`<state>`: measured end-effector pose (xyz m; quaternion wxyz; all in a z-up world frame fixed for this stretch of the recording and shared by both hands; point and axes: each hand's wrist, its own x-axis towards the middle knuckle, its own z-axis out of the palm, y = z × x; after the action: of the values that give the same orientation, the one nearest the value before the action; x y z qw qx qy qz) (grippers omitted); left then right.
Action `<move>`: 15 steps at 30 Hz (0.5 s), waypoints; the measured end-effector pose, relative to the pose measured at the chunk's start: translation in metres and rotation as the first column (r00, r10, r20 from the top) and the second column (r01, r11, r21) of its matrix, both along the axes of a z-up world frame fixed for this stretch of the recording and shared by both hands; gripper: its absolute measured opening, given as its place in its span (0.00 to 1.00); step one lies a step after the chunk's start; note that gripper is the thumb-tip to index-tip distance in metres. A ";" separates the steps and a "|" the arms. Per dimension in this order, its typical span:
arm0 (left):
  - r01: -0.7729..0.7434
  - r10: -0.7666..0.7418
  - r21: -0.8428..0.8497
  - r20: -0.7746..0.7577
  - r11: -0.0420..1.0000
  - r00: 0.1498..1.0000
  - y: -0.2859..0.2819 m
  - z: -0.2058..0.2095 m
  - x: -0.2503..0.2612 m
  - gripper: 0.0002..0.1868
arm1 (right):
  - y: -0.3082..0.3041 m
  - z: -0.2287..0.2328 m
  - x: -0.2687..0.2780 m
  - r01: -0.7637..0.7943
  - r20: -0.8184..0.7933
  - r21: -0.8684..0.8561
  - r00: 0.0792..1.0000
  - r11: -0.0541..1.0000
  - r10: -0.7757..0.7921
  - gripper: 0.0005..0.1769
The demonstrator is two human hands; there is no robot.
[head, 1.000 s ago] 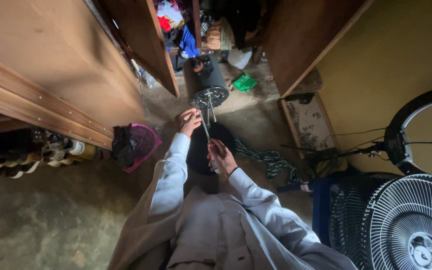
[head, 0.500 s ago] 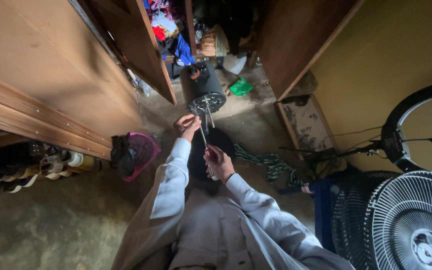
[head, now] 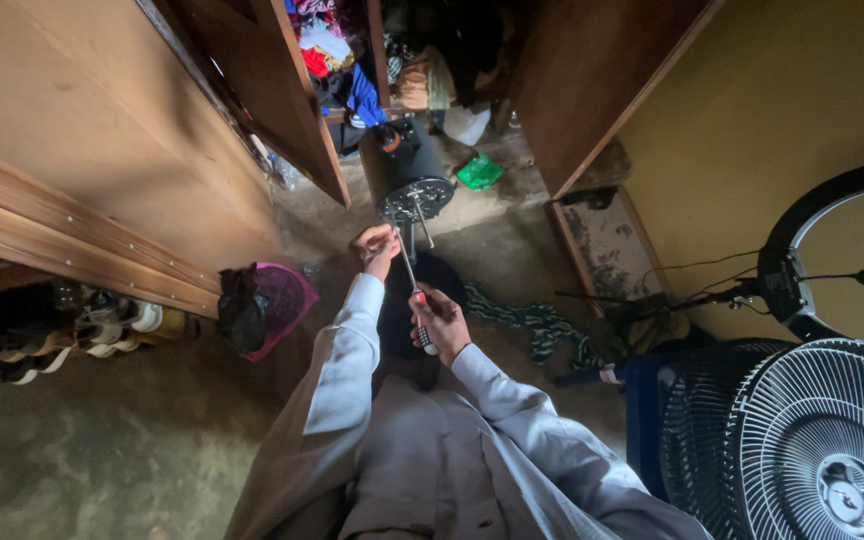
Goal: The person uses a screwdriver to loosen and remove screws from the rear motor housing of a standing fan. They repeatedly insert and turn the screwdriver on the same fasteners while holding the fan housing steady.
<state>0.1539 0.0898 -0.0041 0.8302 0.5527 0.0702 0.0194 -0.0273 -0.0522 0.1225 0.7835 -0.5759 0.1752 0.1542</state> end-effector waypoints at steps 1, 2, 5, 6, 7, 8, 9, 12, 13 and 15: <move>-0.016 0.016 0.017 -0.009 1.000 1.000 -0.002 0.000 0.002 0.10 | -0.003 -0.004 0.004 0.026 -0.059 0.144 0.998 0.989 -0.018 0.25; -0.029 0.030 0.036 -0.020 0.999 0.999 -0.004 0.000 0.002 0.10 | -0.006 -0.009 0.006 0.062 -0.120 0.285 0.992 0.956 -0.029 0.25; -0.048 0.049 0.056 -0.003 0.997 0.999 -0.007 0.001 0.003 0.11 | -0.009 -0.027 0.011 0.062 -0.078 0.311 0.996 0.949 -0.040 0.21; -0.052 0.052 0.056 0.010 0.997 0.999 -0.008 0.001 0.003 0.11 | -0.009 -0.031 0.013 0.043 -0.026 0.253 0.999 0.966 -0.038 0.19; -0.028 0.028 0.066 0.003 0.997 1.000 -0.007 0.000 0.002 0.12 | -0.010 -0.034 0.012 0.021 0.067 0.151 0.997 0.988 -0.031 0.18; -0.004 0.004 0.074 -0.005 0.997 1.000 -0.006 0.000 0.002 0.12 | -0.011 -0.035 0.012 0.008 0.158 0.045 0.987 0.999 -0.015 0.16; 0.020 -0.019 0.083 -0.012 0.996 1.000 -0.005 0.001 0.001 0.13 | -0.011 -0.033 0.012 0.004 0.245 -0.063 0.969 0.998 0.012 0.15; 0.053 -0.054 0.030 0.031 0.998 0.998 -0.003 0.002 0.001 0.13 | -0.010 -0.016 0.007 0.094 0.302 -0.640 0.943 0.762 0.137 0.14; 0.048 -0.049 0.052 0.032 0.998 0.998 -0.003 0.002 0.002 0.13 | -0.007 -0.007 0.007 0.151 0.357 -0.683 0.922 0.715 0.147 0.14; 0.035 -0.038 0.096 0.028 0.995 0.999 -0.003 0.002 0.000 0.13 | -0.002 0.011 0.005 0.265 0.457 -0.747 0.871 0.610 0.181 0.15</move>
<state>0.1538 0.0869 -0.0022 0.8040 0.5925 0.0468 0.0157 -0.0218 -0.0541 0.1336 0.4687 -0.8759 0.0348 -0.1090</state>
